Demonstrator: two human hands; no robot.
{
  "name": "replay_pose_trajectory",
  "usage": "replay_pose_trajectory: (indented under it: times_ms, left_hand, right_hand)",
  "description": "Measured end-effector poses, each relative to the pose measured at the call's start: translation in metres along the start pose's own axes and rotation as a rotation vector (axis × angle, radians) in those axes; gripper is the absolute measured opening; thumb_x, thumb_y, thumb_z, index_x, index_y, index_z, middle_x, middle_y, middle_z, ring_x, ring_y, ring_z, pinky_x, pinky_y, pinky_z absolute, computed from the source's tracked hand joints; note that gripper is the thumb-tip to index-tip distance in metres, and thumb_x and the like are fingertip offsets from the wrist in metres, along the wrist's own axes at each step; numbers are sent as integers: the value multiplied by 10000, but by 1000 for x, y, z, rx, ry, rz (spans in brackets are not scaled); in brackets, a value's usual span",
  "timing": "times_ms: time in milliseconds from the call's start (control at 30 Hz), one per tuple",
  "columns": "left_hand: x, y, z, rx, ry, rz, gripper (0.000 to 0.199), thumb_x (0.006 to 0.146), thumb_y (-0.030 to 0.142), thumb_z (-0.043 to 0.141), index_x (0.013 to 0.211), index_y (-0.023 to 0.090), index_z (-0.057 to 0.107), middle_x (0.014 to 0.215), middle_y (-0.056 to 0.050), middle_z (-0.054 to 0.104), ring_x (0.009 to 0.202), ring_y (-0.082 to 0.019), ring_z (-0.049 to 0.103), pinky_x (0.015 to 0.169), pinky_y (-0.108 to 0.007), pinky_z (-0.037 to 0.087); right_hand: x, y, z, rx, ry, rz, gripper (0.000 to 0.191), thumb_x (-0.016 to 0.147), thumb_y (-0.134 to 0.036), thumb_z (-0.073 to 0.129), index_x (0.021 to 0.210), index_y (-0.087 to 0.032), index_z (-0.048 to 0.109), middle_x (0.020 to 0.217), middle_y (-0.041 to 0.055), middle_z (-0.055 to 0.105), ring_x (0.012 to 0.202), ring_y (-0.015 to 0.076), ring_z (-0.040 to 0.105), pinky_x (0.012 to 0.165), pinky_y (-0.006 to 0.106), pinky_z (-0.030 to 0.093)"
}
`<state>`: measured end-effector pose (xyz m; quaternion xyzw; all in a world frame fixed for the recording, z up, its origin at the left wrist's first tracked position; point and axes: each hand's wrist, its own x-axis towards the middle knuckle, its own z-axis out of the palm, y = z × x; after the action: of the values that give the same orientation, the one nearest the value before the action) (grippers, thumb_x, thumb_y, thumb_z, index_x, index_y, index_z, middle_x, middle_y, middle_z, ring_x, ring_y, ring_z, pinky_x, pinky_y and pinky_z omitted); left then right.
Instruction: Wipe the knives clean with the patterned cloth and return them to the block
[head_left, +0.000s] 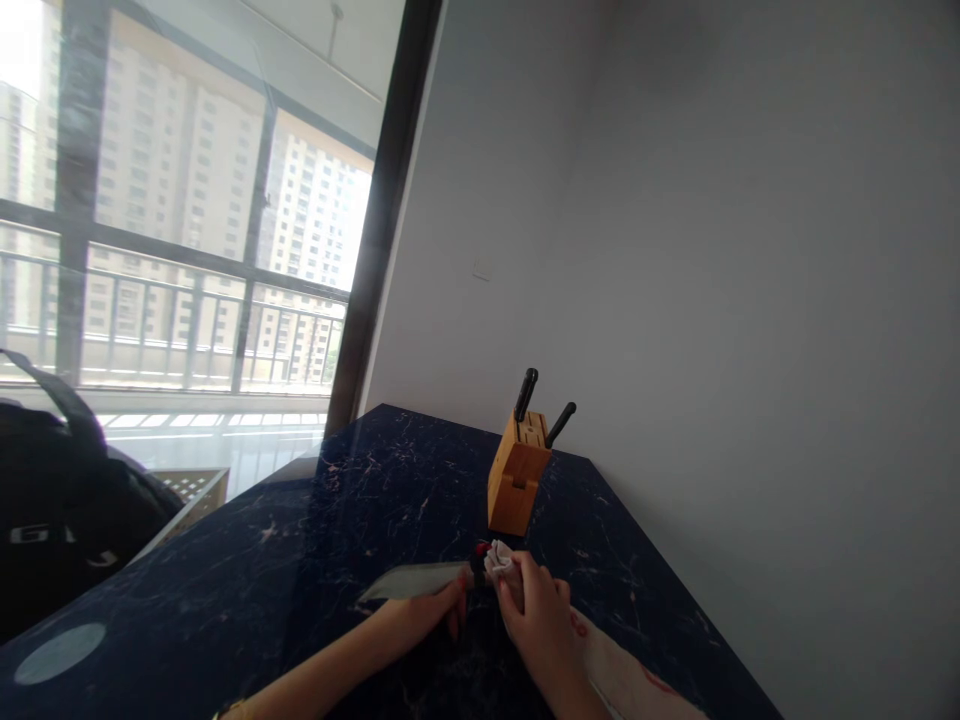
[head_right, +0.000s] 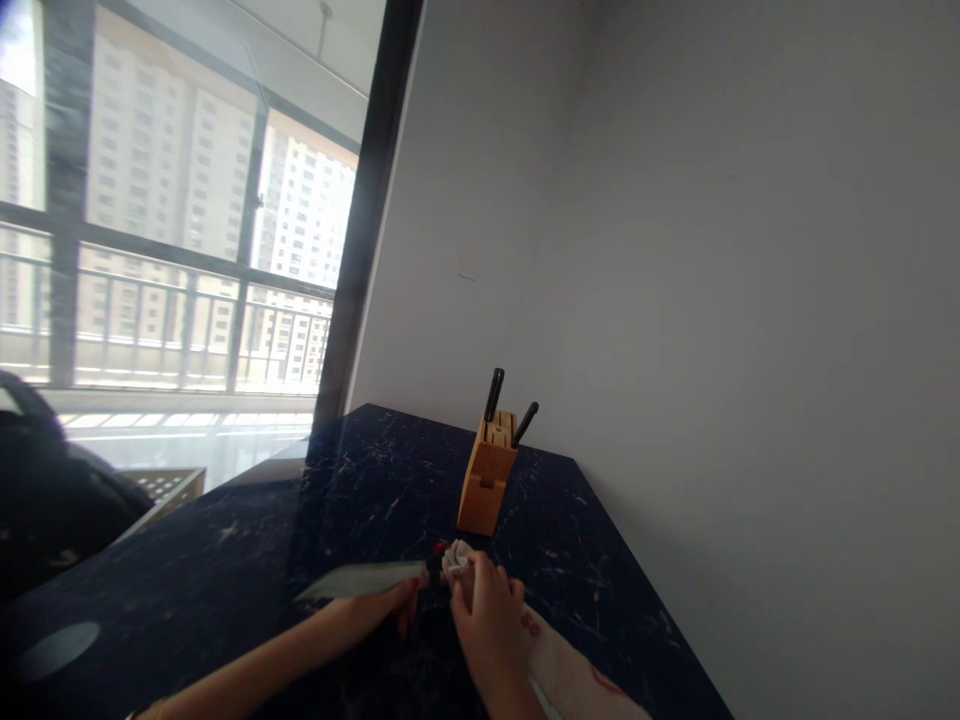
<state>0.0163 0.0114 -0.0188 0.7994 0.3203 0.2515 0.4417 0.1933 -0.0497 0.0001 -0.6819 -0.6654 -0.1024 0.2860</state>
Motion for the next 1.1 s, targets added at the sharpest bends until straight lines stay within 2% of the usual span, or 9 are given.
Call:
replay_pose_trajectory:
  times_ms: [133, 233, 400, 600, 733, 933, 1100]
  left_hand:
    - [0, -2, 2, -53, 79, 19, 573, 864, 516, 202, 632, 184, 608, 553, 24, 606, 612, -156, 584, 721, -256, 398]
    - [0, -1, 2, -61, 73, 32, 578, 865, 515, 205, 635, 177, 613, 556, 19, 606, 613, -161, 583, 714, -265, 397]
    - [-1, 5, 1, -40, 61, -25, 589, 853, 542, 212, 622, 171, 607, 559, 4, 606, 641, -173, 585, 755, -280, 380]
    - [-2, 7, 2, -47, 87, -2, 548, 854, 520, 213, 629, 183, 583, 565, 2, 598, 632, -174, 583, 714, -273, 390]
    - [0, 4, 0, -27, 50, 11, 569, 834, 559, 212, 676, 173, 598, 586, -10, 603, 651, -187, 584, 741, -288, 388]
    - [-1, 5, 0, 20, 47, 8, 618, 837, 563, 173, 672, 155, 606, 575, -12, 599, 643, -183, 576, 742, -281, 384]
    - [-7, 9, 0, 21, 67, 36, 571, 858, 524, 180, 663, 177, 590, 611, 5, 606, 679, -172, 577, 751, -257, 374]
  right_hand:
    - [0, 0, 0, 15, -8, -2, 226, 816, -257, 413, 1019, -259, 511, 911, 14, 616, 876, 181, 545, 771, 292, 320]
    - [1, 1, 0, 27, -11, 1, 230, 815, -261, 415, 1025, -254, 509, 920, 19, 614, 882, 186, 542, 775, 298, 323]
    - [-1, 0, 3, 54, 12, -1, 200, 817, -272, 418, 988, -258, 521, 908, 14, 616, 850, 188, 546, 756, 295, 338]
    - [-7, -15, 2, 77, 37, -109, 172, 809, -261, 446, 960, -274, 528, 894, 3, 607, 797, 174, 537, 730, 283, 345]
    - [-8, -18, 0, 67, 14, -69, 147, 813, -298, 448, 936, -281, 527, 874, 5, 598, 797, 184, 529, 679, 278, 343]
    - [-4, -11, 3, 70, -7, -30, 186, 803, -329, 461, 967, -258, 512, 894, 19, 601, 791, 191, 530, 725, 304, 331]
    - [-6, -15, -1, 48, 8, -98, 233, 788, -286, 467, 1019, -268, 497, 938, 10, 607, 842, 185, 536, 736, 288, 329]
